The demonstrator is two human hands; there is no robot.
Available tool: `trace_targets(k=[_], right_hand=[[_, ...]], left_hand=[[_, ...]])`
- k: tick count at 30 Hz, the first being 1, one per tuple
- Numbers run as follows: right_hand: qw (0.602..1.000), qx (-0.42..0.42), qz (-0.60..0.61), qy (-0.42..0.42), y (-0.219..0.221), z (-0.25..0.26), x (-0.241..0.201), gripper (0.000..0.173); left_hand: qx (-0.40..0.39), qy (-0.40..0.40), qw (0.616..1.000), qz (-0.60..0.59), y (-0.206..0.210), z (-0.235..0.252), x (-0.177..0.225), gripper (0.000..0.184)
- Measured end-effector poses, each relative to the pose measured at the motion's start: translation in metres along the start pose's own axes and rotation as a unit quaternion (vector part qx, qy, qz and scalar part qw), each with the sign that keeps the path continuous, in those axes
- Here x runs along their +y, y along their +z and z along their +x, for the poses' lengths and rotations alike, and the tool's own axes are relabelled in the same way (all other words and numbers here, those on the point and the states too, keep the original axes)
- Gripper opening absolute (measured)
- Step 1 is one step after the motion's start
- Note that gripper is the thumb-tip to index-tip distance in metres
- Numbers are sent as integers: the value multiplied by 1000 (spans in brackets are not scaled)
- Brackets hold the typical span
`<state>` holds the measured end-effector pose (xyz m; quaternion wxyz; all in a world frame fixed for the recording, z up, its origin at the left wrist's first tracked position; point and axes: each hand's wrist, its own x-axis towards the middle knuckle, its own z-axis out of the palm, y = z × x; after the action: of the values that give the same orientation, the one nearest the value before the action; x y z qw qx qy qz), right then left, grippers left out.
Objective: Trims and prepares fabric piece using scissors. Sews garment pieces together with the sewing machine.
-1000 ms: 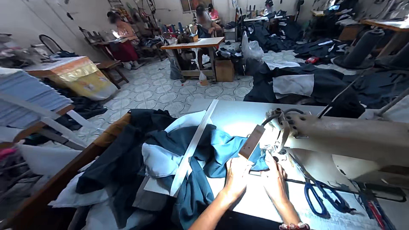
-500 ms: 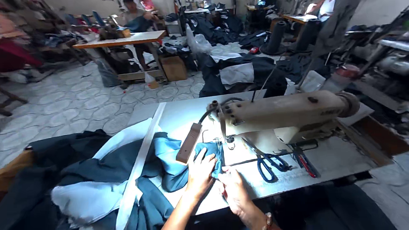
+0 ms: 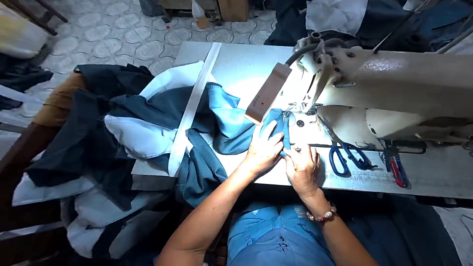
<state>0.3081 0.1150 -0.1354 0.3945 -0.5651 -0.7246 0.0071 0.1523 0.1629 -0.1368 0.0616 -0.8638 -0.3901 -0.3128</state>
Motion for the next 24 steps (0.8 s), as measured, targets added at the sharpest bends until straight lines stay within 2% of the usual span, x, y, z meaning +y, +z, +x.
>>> trace_targets(k=[3, 6, 10, 13, 17, 21, 24], right_hand=[[999, -30, -28, -3, -6, -4, -2, 20], [997, -51, -52, -7, -9, -8, -3, 22], [997, -53, -57, -15, -9, -12, 0, 23], [996, -72, -48, -24, -14, -10, 2, 26], [995, -101, 8, 5, -24, 18, 11, 24], [992, -110, 46, 44, -8, 40, 16, 22], [992, -125, 23, 11, -7, 35, 16, 23]], left_hand=[[-7, 51, 999, -15, -4, -1, -1, 16], [-45, 48, 998, -26, -12, -1, 2, 20], [-158, -100, 981, -43, -27, 9, 9, 47], [-152, -137, 979, -23, -20, 13, 10, 46], [-150, -140, 978, -41, -18, 14, 15, 44], [-151, -116, 981, -46, -17, 18, 11, 39], [-173, -121, 975, -71, -21, 25, 3, 37]])
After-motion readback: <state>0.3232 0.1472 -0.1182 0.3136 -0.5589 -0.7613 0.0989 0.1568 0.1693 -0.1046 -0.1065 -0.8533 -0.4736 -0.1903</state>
